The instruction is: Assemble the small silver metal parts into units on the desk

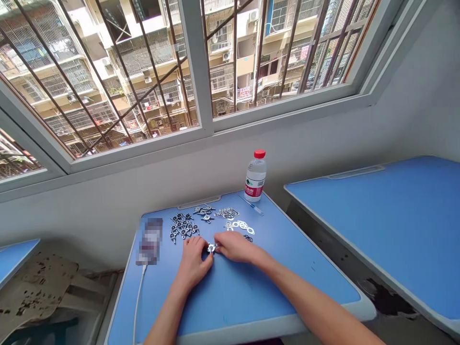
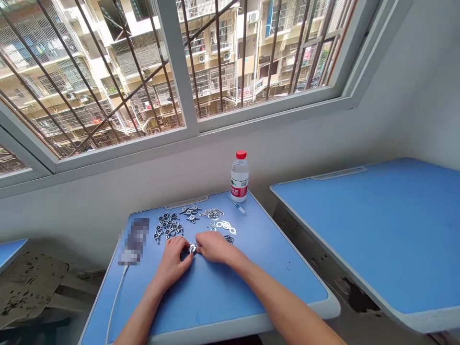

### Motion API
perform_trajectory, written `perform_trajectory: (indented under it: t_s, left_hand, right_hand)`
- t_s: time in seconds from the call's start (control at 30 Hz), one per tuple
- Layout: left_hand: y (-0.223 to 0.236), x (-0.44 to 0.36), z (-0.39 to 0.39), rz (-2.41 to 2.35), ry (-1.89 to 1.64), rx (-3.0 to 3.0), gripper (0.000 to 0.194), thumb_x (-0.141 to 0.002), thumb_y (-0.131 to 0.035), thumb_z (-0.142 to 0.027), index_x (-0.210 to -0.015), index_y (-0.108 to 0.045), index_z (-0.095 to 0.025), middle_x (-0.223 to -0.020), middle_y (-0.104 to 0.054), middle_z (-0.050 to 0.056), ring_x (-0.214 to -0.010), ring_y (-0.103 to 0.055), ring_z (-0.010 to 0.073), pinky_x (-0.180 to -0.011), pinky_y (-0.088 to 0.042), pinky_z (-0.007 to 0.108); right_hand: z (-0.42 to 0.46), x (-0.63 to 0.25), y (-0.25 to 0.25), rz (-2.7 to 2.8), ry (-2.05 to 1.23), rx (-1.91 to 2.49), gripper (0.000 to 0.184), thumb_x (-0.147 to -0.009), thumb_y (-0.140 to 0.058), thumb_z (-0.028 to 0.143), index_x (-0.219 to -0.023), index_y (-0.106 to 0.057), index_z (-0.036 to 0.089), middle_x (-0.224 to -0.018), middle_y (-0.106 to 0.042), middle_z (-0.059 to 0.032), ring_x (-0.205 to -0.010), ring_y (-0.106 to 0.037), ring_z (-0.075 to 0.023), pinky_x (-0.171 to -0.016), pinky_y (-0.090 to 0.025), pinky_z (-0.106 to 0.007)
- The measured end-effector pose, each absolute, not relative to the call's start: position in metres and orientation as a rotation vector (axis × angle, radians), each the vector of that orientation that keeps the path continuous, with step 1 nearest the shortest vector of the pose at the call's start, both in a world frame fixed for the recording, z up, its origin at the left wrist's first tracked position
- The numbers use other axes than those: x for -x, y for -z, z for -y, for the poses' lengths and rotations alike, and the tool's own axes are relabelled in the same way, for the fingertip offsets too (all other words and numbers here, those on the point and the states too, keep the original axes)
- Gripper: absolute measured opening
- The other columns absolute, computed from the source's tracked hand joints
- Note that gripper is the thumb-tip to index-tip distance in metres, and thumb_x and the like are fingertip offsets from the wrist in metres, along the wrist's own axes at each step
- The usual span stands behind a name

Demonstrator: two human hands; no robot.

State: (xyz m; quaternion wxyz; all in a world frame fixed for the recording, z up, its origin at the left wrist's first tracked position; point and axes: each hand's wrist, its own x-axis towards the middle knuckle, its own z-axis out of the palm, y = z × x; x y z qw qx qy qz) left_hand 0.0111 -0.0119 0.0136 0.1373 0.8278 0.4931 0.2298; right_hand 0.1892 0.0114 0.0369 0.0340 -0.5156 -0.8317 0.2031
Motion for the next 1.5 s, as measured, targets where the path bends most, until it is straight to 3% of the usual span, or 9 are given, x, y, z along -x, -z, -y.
perform_trajectory:
  t_s: [0.17, 0.33, 0.47, 0.53, 1.07, 1.5]
  left_hand:
    - [-0.017, -0.006, 0.01, -1.382, -0.614, -2.309, 0.008, -0.077, -0.058, -0.019, -0.079, -0.051, -0.022, -0.085, -0.059, 0.001, -0.087, -0.054, 0.0219, -0.089, -0.038, 0.04]
    - [-0.011, -0.003, 0.006, -1.38, -0.619, -2.308, 0.01, -0.081, -0.054, -0.012, -0.077, -0.052, -0.021, -0.084, -0.061, 0.002, -0.087, -0.056, 0.0212, -0.088, -0.038, 0.039]
    - [-0.003, -0.002, 0.004, -1.374, -0.64, -2.325, 0.014, -0.082, -0.054, -0.009, -0.075, -0.052, -0.02, -0.082, -0.062, 0.003, -0.084, -0.055, 0.0206, -0.083, -0.04, 0.036]
    - [-0.001, -0.001, 0.003, -1.36, -0.637, -2.332, 0.014, -0.083, -0.055, -0.008, -0.075, -0.052, -0.02, -0.082, -0.062, 0.002, -0.084, -0.055, 0.0204, -0.081, -0.04, 0.035]
    - [0.001, 0.0, 0.004, -1.325, -0.619, -2.375, 0.014, -0.086, -0.057, -0.009, -0.075, -0.055, -0.018, -0.083, -0.062, 0.003, -0.084, -0.055, 0.0193, -0.077, -0.04, 0.031]
    - [-0.004, 0.003, 0.001, -1.572, -0.819, -2.466, 0.01, -0.085, -0.056, -0.009, -0.086, -0.061, -0.018, -0.089, -0.065, 0.005, -0.089, -0.06, 0.0223, -0.082, -0.042, 0.039]
  right_hand:
    - [-0.012, -0.19, -0.036, 2.531, -0.617, 1.619, 0.017, -0.089, -0.054, 0.025, -0.099, -0.067, 0.019, -0.097, -0.072, -0.0095, -0.091, -0.064, -0.0247, -0.066, -0.032, -0.028]
    - [-0.01, -0.192, -0.04, 2.533, -0.617, 1.594, 0.02, -0.085, -0.054, 0.025, -0.1, -0.067, 0.019, -0.095, -0.072, -0.0093, -0.089, -0.065, -0.0258, -0.064, -0.032, -0.029]
    - [-0.004, -0.192, -0.047, 2.543, -0.663, 1.515, 0.038, -0.078, -0.062, 0.046, -0.103, -0.066, 0.017, -0.092, -0.073, -0.0117, -0.085, -0.066, -0.029, -0.062, -0.034, -0.029]
    - [-0.003, -0.19, -0.048, 2.51, -0.619, 1.539, 0.039, -0.082, -0.059, 0.05, -0.098, -0.067, 0.016, -0.091, -0.073, -0.0137, -0.085, -0.066, -0.03, -0.063, -0.036, -0.029]
    - [-0.009, -0.195, -0.043, 2.545, -0.651, 1.446, 0.021, -0.084, -0.058, 0.026, -0.1, -0.07, 0.02, -0.095, -0.074, -0.0089, -0.091, -0.067, -0.0264, -0.065, -0.035, -0.027]
    - [-0.018, -0.187, -0.032, 2.371, -0.27, 1.612, 0.016, -0.087, -0.051, 0.015, -0.083, -0.066, 0.018, -0.083, -0.073, -0.0052, -0.078, -0.066, -0.0179, -0.059, -0.026, -0.027]
